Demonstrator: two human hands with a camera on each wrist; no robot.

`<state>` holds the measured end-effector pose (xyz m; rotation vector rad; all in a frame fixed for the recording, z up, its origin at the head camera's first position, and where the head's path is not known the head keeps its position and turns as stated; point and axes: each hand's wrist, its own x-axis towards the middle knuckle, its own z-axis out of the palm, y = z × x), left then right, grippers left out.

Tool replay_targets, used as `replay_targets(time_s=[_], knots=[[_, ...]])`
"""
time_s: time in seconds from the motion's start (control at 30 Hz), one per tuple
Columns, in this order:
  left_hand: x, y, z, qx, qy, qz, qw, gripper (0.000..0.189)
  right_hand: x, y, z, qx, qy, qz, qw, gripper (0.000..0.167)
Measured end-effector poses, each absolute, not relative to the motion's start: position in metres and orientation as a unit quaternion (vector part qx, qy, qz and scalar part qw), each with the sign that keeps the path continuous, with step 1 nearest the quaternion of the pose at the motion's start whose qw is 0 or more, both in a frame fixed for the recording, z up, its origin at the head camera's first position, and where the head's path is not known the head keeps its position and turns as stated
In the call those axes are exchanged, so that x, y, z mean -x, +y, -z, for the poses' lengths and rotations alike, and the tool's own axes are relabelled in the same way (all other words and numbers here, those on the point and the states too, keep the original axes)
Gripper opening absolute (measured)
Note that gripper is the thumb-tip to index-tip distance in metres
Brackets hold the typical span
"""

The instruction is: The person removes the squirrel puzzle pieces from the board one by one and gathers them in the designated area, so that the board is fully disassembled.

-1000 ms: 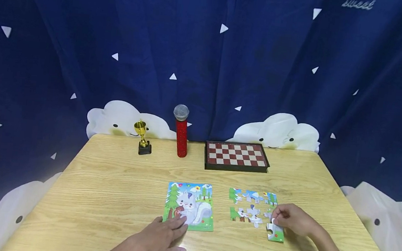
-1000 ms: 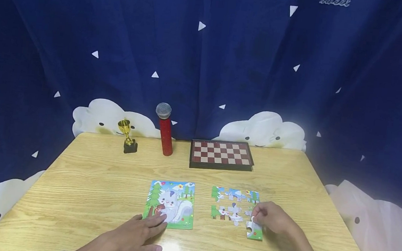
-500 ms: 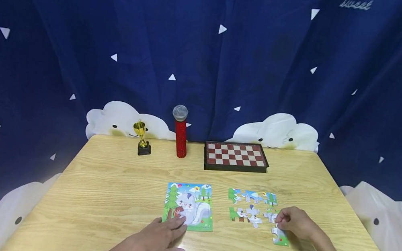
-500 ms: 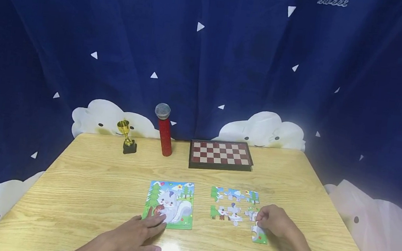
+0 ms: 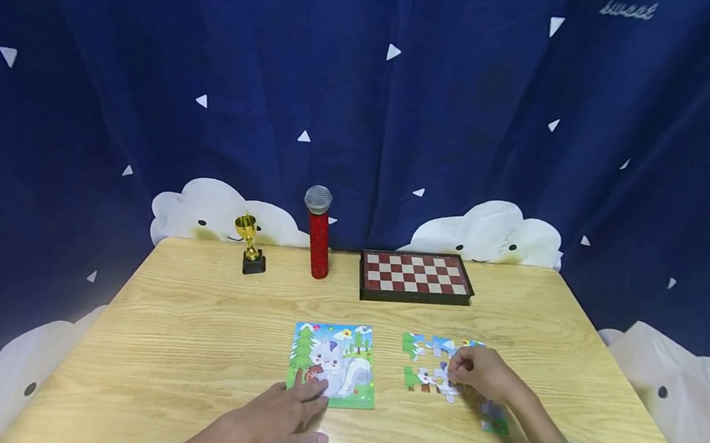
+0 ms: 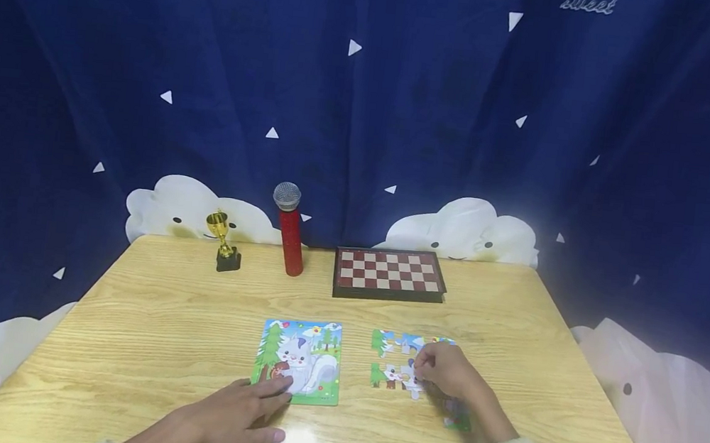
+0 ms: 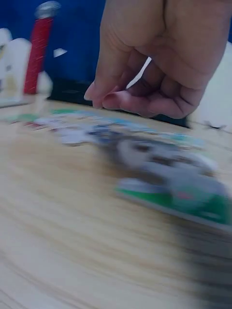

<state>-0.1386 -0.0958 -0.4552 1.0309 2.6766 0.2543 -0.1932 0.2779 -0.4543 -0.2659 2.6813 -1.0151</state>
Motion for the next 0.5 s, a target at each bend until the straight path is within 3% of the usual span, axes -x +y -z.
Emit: replay_targets(time_s=[0.5], knots=[[0.137,-0.113,0.453,-0.324,0.931,-0.101,0.132,0.071,0.215,0.167,0.461,0.169,0.9,0.376,0.144,0.005]])
